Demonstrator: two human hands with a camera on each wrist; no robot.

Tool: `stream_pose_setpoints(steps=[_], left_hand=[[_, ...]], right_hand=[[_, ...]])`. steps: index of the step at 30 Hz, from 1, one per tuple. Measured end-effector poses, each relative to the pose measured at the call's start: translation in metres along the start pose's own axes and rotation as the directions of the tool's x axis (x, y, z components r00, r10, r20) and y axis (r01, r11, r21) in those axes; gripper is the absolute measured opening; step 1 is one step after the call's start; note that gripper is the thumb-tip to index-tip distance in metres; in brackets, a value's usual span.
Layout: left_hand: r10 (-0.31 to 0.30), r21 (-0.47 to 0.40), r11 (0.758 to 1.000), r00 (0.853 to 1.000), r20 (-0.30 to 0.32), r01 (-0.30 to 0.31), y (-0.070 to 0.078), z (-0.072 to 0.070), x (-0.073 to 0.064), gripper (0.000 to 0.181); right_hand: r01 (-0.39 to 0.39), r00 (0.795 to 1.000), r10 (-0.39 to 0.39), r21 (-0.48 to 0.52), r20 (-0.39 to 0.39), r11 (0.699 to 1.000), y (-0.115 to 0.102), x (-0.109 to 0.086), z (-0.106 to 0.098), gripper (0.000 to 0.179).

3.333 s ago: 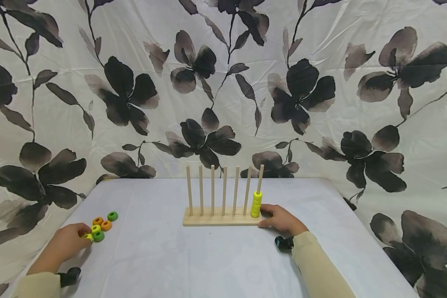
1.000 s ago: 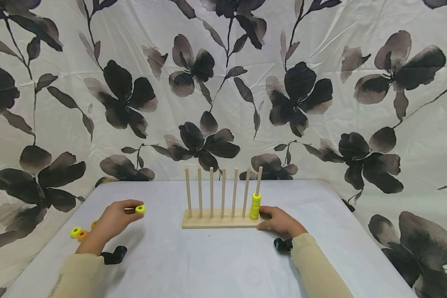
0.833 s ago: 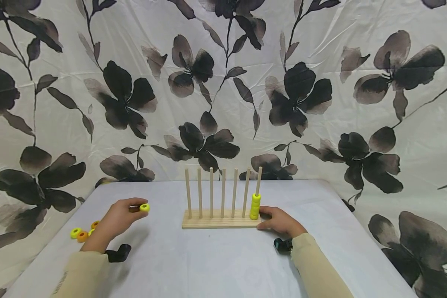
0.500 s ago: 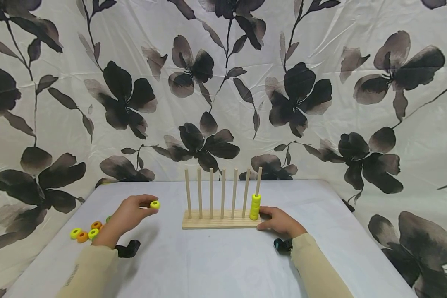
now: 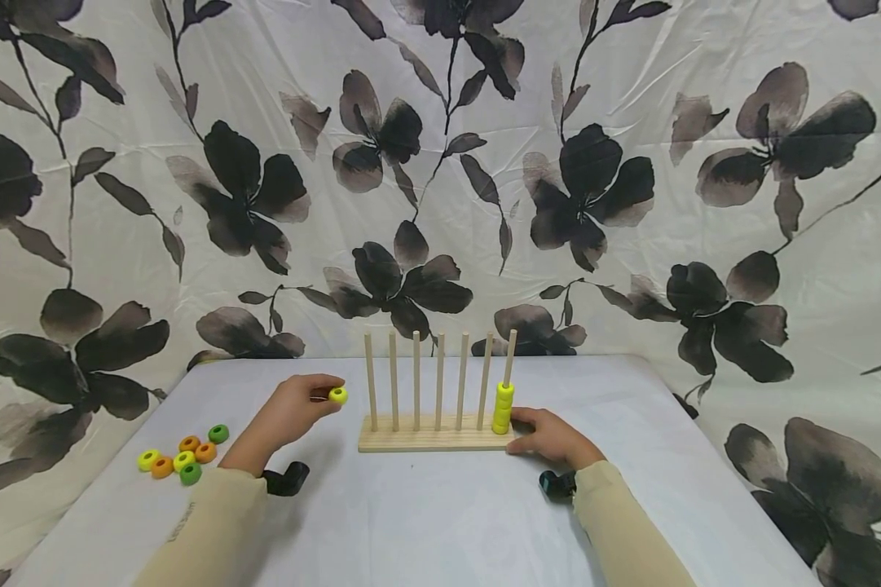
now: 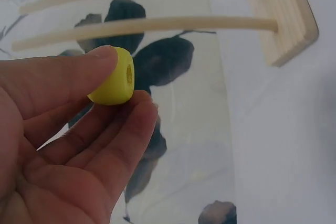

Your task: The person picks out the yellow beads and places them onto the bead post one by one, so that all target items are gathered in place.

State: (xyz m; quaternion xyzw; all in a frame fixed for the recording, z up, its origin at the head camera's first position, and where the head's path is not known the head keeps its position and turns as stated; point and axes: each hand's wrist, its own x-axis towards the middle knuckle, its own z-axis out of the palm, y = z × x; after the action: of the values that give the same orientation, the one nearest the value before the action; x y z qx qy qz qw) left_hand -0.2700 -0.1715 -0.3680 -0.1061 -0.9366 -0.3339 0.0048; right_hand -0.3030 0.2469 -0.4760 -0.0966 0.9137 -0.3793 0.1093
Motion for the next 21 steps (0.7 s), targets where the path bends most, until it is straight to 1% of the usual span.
stream_pose_setpoints(steps=[9, 15, 21], left_hand=[[0.061, -0.010, 0.998, 0.998, 0.017, -0.061, 0.027, 0.010, 0.007, 0.038], [0.069, -0.030, 0.997, 0.997, 0.033, -0.068, 0.039, 0.014, 0.011, 0.038], [0.075, -0.078, 0.994, 0.996, 0.051, -0.071, 0.047, 0.018, 0.013, 0.038]], right_hand=[[0.006, 1.000, -0.006, -0.004, -0.002, 1.000, -0.001, 0.000, 0.000, 0.075], [0.010, 1.000, -0.010, -0.009, -0.004, 1.000, -0.002, -0.002, 0.000, 0.074], [0.004, 1.000, -0.004, -0.007, 0.000, 1.000, -0.002, -0.002, 0.000, 0.074]])
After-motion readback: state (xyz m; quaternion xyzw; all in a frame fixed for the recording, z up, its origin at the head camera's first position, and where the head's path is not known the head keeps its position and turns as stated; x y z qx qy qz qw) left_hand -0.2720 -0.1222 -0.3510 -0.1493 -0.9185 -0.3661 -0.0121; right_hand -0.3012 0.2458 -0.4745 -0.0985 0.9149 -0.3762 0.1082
